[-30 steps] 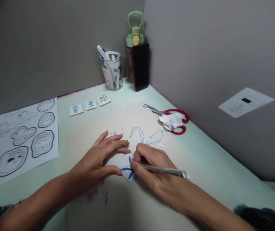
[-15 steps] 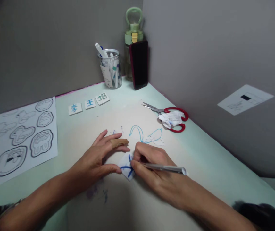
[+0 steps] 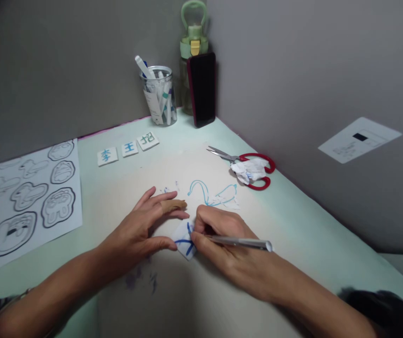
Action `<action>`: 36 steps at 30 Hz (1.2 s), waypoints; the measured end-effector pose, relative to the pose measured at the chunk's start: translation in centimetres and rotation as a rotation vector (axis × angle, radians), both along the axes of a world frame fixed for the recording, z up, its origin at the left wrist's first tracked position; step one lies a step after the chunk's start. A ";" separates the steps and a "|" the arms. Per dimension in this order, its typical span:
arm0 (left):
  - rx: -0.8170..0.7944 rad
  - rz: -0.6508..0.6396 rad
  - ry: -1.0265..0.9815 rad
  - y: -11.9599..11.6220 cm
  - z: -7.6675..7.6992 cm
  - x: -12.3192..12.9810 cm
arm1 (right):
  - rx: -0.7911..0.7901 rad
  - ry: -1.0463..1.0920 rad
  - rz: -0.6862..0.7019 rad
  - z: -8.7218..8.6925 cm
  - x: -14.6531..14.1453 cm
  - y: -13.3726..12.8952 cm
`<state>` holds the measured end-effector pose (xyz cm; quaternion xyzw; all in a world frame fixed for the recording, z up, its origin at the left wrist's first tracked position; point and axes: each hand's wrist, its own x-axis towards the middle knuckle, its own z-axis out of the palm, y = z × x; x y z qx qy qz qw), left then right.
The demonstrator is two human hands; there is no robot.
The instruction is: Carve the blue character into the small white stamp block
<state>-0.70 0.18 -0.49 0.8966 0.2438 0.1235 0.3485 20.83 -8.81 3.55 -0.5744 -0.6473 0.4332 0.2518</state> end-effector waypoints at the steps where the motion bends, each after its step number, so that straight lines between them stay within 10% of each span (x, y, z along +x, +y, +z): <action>1: 0.000 -0.001 0.000 0.0 0.0 0.0 | -0.003 -0.001 -0.002 0.0 0.0 0.0; 36: -0.016 0.002 0.007 -0.1 0.2 -0.1 | -0.028 0.017 0.040 0.1 0.3 -0.3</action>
